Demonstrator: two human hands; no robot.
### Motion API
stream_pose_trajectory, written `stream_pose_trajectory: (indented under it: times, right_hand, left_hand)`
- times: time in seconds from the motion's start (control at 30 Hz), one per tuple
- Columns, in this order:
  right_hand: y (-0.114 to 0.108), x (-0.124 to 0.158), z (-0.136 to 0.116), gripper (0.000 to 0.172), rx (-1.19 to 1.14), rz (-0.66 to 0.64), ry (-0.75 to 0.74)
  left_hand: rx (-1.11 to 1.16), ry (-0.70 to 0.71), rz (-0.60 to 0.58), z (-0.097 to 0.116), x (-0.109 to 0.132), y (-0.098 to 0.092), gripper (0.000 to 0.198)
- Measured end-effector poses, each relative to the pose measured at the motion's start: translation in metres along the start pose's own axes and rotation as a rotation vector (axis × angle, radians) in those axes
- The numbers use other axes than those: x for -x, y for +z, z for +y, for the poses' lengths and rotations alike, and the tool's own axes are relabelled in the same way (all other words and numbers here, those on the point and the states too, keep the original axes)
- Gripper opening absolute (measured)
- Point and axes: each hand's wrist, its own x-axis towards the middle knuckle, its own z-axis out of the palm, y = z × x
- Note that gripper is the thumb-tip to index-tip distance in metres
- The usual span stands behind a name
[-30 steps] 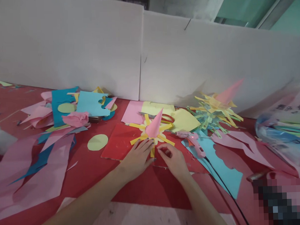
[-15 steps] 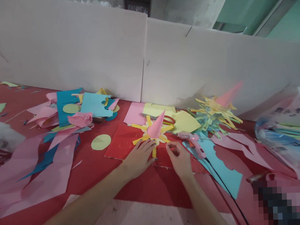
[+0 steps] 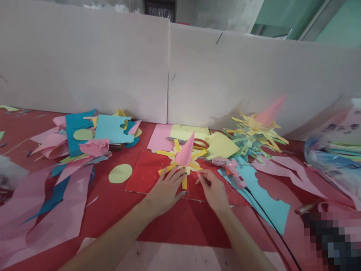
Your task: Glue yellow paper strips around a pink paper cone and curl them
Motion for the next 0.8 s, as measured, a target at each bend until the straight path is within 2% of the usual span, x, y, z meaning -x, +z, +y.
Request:
stream_pose_trajectory:
  times: [0.53,0.63,0.8]
  right_hand:
    - [0.002,0.001,-0.003,0.015,0.043,0.057,0.008]
    - [0.001,0.002,-0.006,0.014,0.059,0.047,0.022]
    - [0.002,0.001,-0.004,0.013,0.061,0.044,0.026]
  left_hand:
    - [-0.02,-0.001,-0.074,0.005,-0.003,-0.011,0.05]
    - [-0.024,0.0,-0.015,0.006,-0.004,-0.012,0.049]
    - [0.021,0.007,0.147,0.011,-0.003,-0.019,0.039]
